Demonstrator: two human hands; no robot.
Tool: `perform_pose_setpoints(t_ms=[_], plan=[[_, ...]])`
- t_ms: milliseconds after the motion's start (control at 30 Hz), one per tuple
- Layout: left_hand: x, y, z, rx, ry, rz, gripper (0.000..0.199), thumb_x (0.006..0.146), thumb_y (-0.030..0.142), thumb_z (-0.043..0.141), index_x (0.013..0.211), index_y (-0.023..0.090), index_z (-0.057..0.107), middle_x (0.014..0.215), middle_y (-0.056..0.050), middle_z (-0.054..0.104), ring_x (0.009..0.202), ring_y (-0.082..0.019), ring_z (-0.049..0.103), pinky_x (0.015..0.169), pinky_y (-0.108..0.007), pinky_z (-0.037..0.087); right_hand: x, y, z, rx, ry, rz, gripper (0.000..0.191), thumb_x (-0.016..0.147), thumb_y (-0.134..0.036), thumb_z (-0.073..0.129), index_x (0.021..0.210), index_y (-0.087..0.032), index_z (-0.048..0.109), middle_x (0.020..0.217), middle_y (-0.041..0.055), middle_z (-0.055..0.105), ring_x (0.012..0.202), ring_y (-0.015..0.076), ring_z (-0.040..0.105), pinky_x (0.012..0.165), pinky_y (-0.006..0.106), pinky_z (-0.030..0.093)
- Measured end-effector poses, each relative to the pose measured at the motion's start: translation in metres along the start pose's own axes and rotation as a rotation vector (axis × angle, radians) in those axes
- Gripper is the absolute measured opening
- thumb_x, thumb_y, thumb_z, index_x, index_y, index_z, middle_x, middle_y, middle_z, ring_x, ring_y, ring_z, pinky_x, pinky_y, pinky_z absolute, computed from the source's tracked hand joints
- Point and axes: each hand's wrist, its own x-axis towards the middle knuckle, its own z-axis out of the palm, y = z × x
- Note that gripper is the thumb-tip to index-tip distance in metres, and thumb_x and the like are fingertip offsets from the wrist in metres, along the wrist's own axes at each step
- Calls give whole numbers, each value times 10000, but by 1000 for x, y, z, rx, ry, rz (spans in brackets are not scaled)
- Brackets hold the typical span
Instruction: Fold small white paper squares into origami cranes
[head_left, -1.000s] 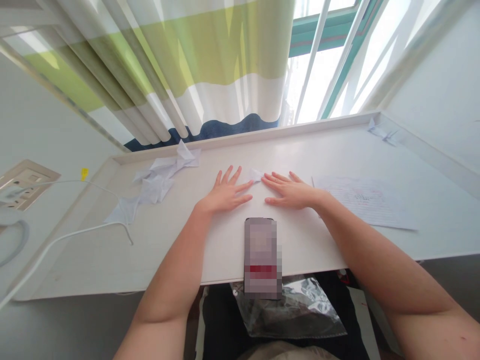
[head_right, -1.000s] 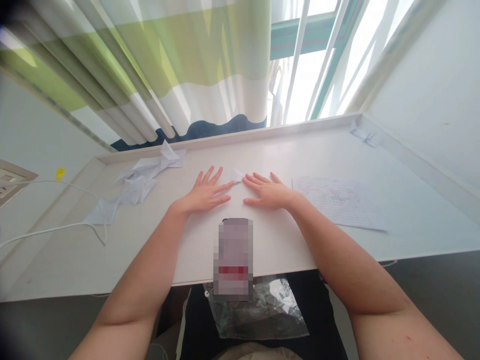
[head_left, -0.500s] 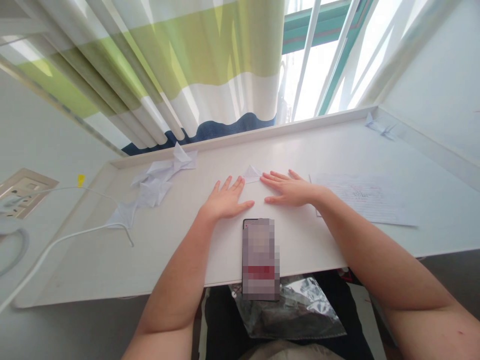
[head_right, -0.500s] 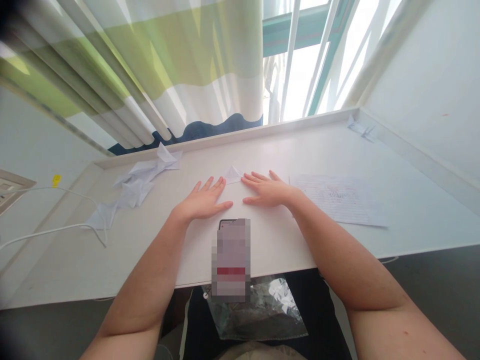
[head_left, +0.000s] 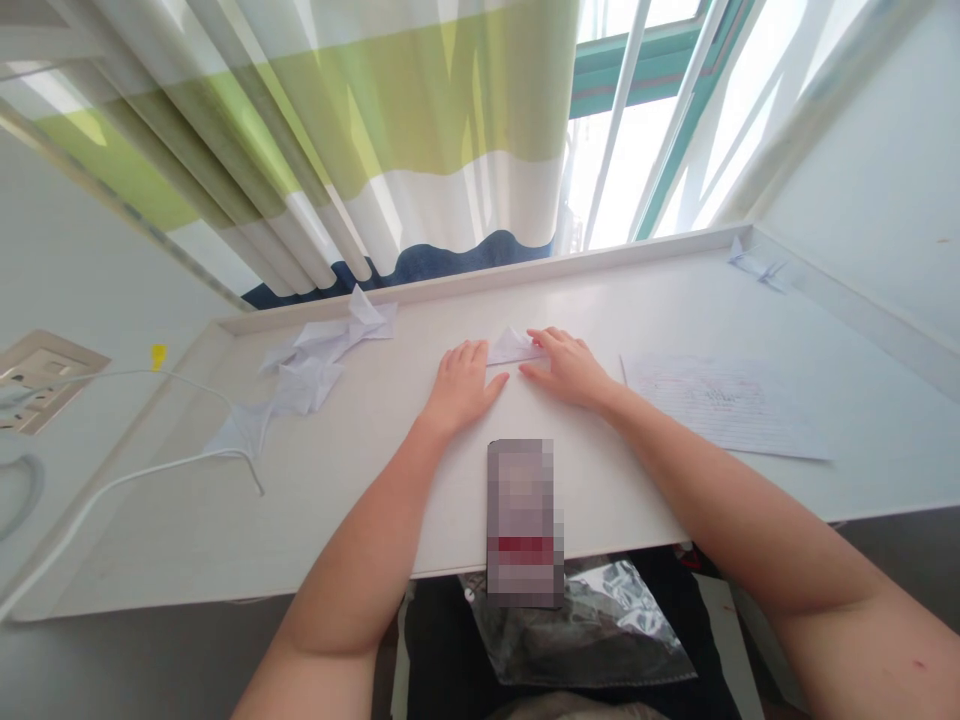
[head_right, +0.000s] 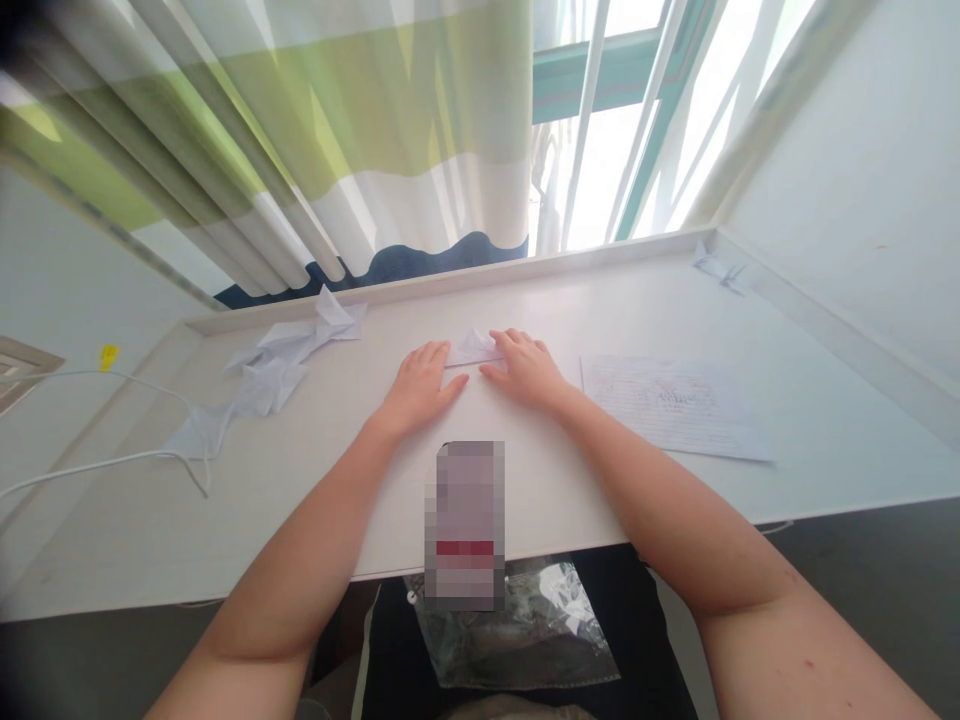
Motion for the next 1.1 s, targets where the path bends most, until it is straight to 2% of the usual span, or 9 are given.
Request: perform_pose_setpoints(t_ms=[67, 200, 333, 500, 600, 700, 867, 1000, 1100], plan=[[4, 2, 4, -33, 11, 11, 694, 1062, 463, 531, 1647, 104, 427, 1719, -235, 467, 1614, -373, 416, 1360, -568, 276, 5, 1, 6, 1, 59, 40, 570, 967, -378, 652, 1502, -187, 607, 1382, 202, 715, 1299, 414, 649, 1102, 619, 512], [11, 0, 10, -103, 100, 21, 523, 1019, 399, 623, 1490, 175, 587, 1534, -179, 638, 1478, -351, 541, 1297, -534, 389, 12, 5, 11, 26, 86, 51, 330, 950, -325, 639, 1243, -210, 737, 1267, 172, 742, 1215, 381, 673, 1058, 560, 536], [17, -2, 12, -203, 162, 9, 377, 968, 334, 702, 1322, 210, 657, 1366, -139, 712, 1332, -334, 615, 1196, -513, 488, 13, 8, 10, 93, 114, 22, 186, 917, -276, 654, 1086, -252, 729, 1147, 112, 755, 1098, 329, 686, 987, 507, 552], [19, -3, 13, -244, 220, -16, 547, 921, 281, 778, 1434, 236, 591, 1420, -127, 687, 1376, -335, 582, 1217, -526, 474, 9, 6, 6, 129, 122, -60, 49, 884, -252, 709, 927, -266, 692, 1097, 91, 751, 1090, 332, 667, 1004, 539, 534], [17, -3, 10, -183, 263, 25, 396, 947, 271, 767, 1332, 258, 675, 1464, -121, 645, 1433, -333, 540, 1264, -527, 427, 7, 3, 1, 140, 172, -115, 76, 899, -249, 718, 843, -271, 671, 1179, 98, 759, 1168, 344, 660, 1059, 574, 512], [14, -2, 3, -93, 332, 65, 350, 992, 305, 737, 1337, 262, 696, 1587, -130, 560, 1535, -342, 453, 1323, -534, 339, 5, 0, -5, 172, 242, -170, 94, 923, -269, 708, 847, -285, 655, 1318, 81, 764, 1301, 358, 650, 1123, 610, 475], [12, 2, -4, -84, 358, 191, 332, 1066, 368, 640, 1392, 306, 648, 1657, -82, 562, 1629, -327, 381, 1346, -549, 287, 0, -8, -12, 329, 270, -173, 56, 975, -301, 628, 922, -294, 613, 1149, 61, 825, 1287, 312, 724, 1153, 551, 486], [14, -1, 8, -367, 379, 220, 397, 1042, 315, 665, 1421, 271, 553, 1348, -107, 747, 1308, -281, 684, 1206, -497, 463, -3, -11, -13, 396, 362, -39, 94, 978, -377, 636, 949, -291, 613, 1033, 60, 826, 1074, 303, 770, 1047, 536, 541], [15, -2, 19, -668, 396, 200, 499, 972, 319, 757, 1410, 296, 519, 1154, -55, 764, 1112, -246, 743, 1042, -431, 551, -4, -11, -11, 548, 379, 10, 221, 969, -490, 691, 1024, -287, 623, 865, 21, 787, 838, 261, 742, 864, 478, 574]])
